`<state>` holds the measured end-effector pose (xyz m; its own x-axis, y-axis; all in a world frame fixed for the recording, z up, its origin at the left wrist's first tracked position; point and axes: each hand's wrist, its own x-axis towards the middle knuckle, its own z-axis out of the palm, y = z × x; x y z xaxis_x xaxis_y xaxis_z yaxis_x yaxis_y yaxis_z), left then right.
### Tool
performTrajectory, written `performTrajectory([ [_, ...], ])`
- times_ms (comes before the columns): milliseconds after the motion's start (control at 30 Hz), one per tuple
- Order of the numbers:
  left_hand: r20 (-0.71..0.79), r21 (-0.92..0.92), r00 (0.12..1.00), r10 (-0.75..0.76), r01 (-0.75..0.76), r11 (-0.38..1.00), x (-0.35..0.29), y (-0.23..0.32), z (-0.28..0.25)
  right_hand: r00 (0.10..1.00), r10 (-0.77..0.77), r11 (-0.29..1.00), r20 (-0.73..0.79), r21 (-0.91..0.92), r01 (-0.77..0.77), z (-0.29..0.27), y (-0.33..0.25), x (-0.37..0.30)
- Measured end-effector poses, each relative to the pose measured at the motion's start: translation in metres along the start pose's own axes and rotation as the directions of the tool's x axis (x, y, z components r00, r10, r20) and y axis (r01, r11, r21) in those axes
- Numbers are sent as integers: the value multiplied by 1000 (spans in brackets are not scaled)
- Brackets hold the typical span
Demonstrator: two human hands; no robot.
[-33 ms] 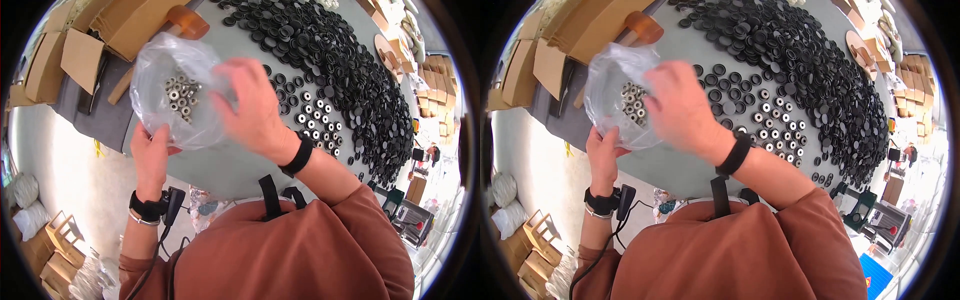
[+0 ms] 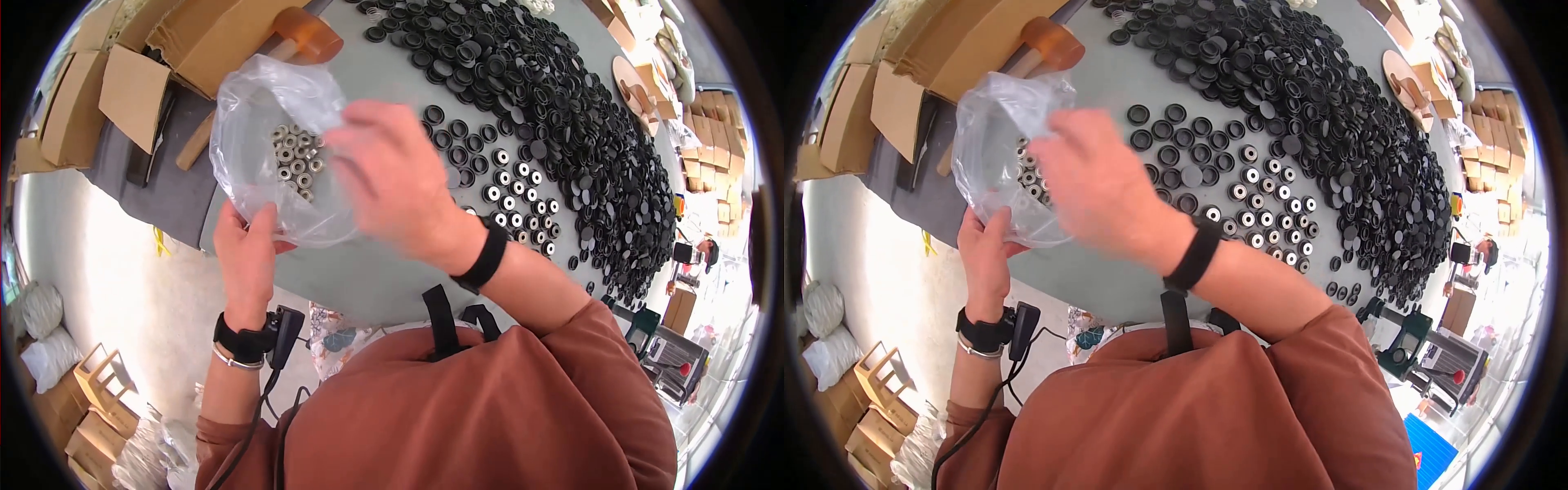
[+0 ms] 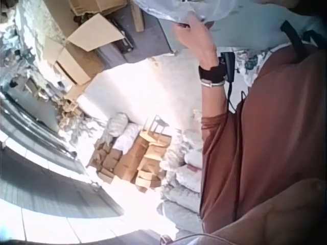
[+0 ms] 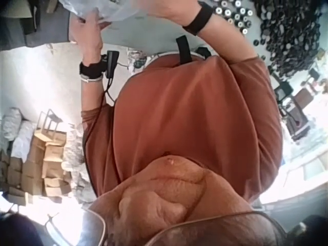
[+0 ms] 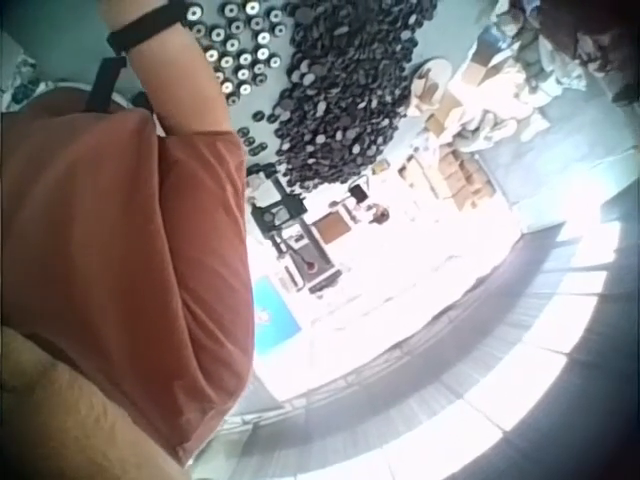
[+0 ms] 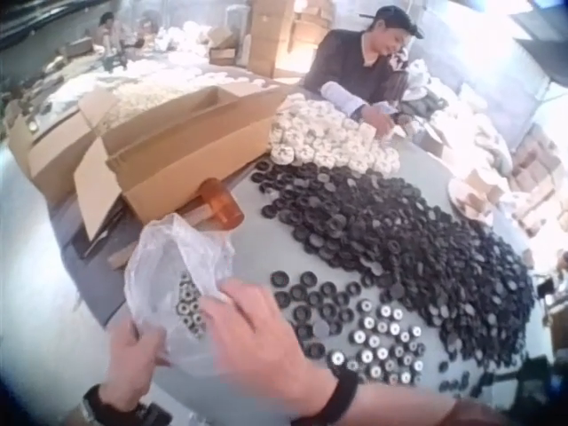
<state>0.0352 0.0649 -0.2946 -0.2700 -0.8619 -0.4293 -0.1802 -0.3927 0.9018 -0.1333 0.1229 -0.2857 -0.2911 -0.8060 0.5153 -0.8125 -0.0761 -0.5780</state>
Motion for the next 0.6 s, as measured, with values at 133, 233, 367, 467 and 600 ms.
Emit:
performTrajectory([
  [133,12,99,1000,20,-21,995,-3,-6,-1,880,-215,889,424,-289,356,19,-29,13],
  [233,66,154,965,253,-260,953,-2,-16,-6,773,-274,798,572,-314,515,24,-54,25],
  [367,-21,73,970,242,-240,968,1,-26,-11,740,-37,987,672,-90,131,70,3,26],
  [467,-170,304,946,276,-216,928,14,-62,-33,798,-14,990,603,-106,97,99,49,27],
  [600,-60,710,956,286,-160,686,20,-65,-35,735,-13,903,678,-308,300,103,49,25],
])
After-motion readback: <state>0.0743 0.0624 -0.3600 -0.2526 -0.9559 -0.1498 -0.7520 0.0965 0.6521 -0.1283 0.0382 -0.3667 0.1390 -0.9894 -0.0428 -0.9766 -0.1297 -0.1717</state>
